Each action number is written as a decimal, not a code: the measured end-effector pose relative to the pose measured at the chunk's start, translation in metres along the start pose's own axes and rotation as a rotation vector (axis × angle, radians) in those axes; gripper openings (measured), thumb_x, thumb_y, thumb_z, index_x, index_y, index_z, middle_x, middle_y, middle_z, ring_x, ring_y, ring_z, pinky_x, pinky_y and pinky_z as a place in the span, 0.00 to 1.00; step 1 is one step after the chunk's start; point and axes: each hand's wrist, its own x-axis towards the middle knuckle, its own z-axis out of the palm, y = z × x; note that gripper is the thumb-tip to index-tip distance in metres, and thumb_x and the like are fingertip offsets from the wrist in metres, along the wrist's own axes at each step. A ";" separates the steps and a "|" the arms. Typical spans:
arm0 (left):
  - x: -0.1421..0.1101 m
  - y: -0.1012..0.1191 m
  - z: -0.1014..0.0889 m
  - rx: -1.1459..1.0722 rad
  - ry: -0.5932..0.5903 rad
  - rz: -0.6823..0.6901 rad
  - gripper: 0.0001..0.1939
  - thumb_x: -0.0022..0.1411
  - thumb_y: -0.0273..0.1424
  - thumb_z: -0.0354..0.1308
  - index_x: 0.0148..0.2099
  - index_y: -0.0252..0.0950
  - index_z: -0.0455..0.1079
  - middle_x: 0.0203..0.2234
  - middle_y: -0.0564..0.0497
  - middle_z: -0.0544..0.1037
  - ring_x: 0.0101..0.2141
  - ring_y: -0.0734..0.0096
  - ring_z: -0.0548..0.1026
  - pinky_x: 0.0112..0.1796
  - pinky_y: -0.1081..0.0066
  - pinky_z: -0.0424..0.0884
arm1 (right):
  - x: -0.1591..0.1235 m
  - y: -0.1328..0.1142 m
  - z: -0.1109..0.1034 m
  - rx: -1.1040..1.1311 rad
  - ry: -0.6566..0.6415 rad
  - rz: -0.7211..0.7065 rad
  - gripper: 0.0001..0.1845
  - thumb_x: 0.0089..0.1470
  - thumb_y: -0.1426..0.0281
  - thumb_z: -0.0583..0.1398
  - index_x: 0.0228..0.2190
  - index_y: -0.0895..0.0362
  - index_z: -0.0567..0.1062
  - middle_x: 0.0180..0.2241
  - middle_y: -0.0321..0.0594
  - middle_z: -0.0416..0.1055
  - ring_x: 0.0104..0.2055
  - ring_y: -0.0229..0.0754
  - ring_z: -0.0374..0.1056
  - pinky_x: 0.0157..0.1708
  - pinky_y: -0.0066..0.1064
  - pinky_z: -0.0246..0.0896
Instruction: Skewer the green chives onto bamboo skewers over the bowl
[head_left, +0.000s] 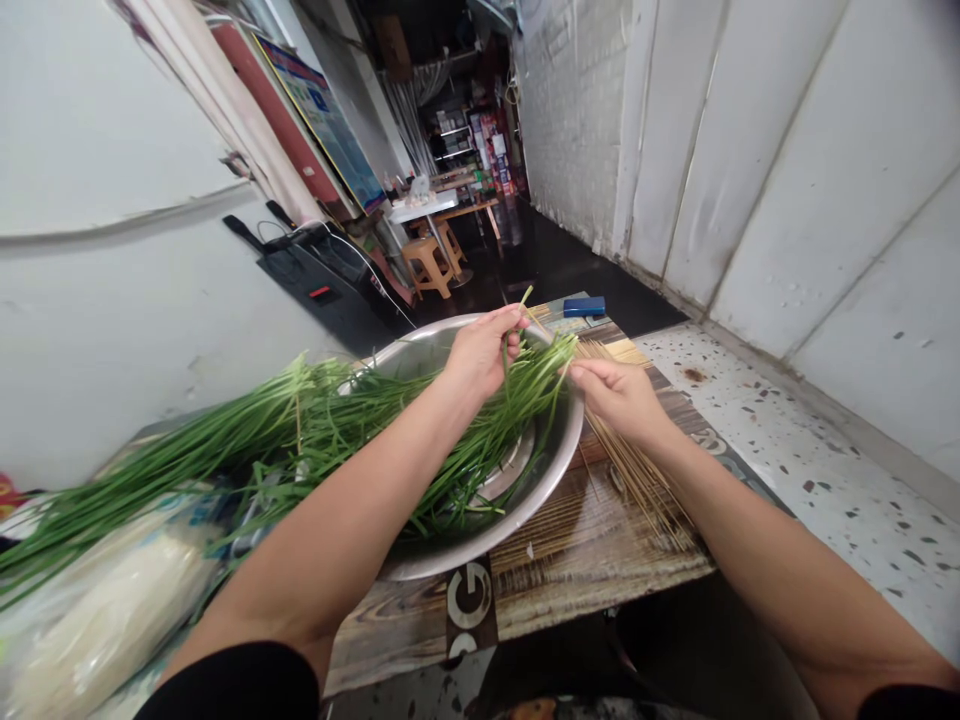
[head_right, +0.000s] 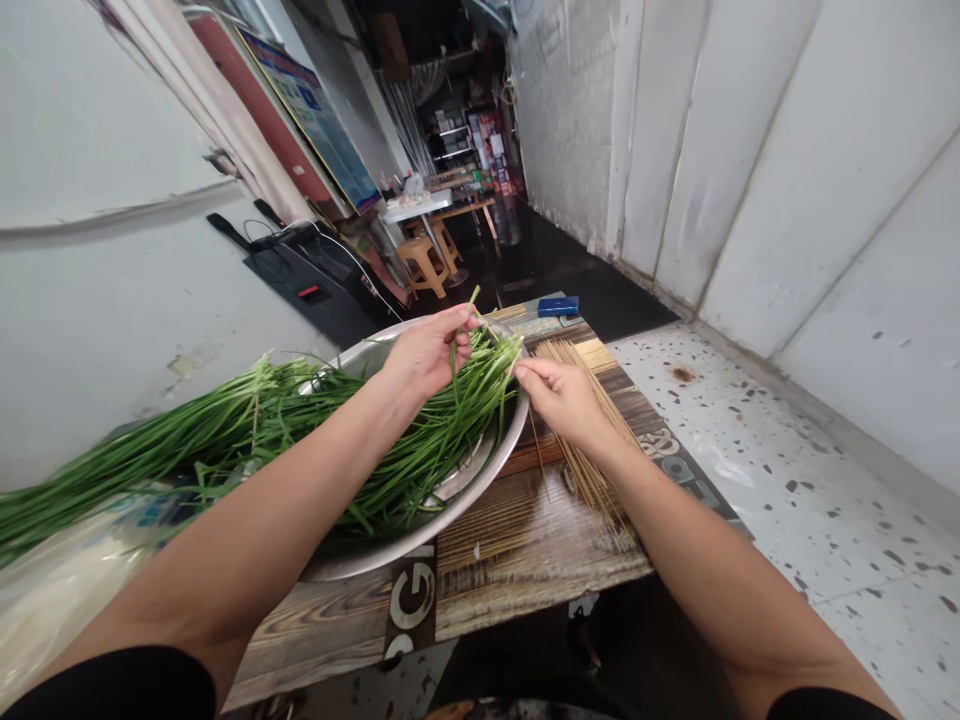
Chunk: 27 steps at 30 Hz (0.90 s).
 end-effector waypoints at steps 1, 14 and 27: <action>0.000 0.000 0.000 -0.003 -0.003 -0.001 0.04 0.55 0.21 0.56 0.35 0.29 0.69 0.20 0.55 0.71 0.16 0.88 0.61 0.18 0.83 0.56 | 0.000 0.000 0.000 -0.009 0.002 -0.005 0.14 0.53 0.64 0.56 0.33 0.56 0.79 0.29 0.36 0.75 0.31 0.39 0.69 0.32 0.30 0.63; -0.002 0.001 0.002 0.012 0.018 -0.007 0.04 0.54 0.20 0.56 0.34 0.29 0.69 0.19 0.54 0.71 0.16 0.88 0.61 0.18 0.83 0.55 | 0.001 0.003 -0.003 -0.059 0.010 -0.047 0.13 0.54 0.64 0.56 0.35 0.54 0.80 0.33 0.36 0.77 0.35 0.42 0.72 0.37 0.33 0.66; 0.000 -0.001 -0.001 0.003 0.031 -0.014 0.05 0.52 0.18 0.57 0.33 0.29 0.71 0.20 0.53 0.72 0.16 0.87 0.61 0.17 0.82 0.56 | 0.001 0.002 -0.003 -0.038 -0.015 -0.015 0.14 0.54 0.65 0.56 0.38 0.54 0.79 0.35 0.37 0.77 0.37 0.43 0.72 0.40 0.36 0.66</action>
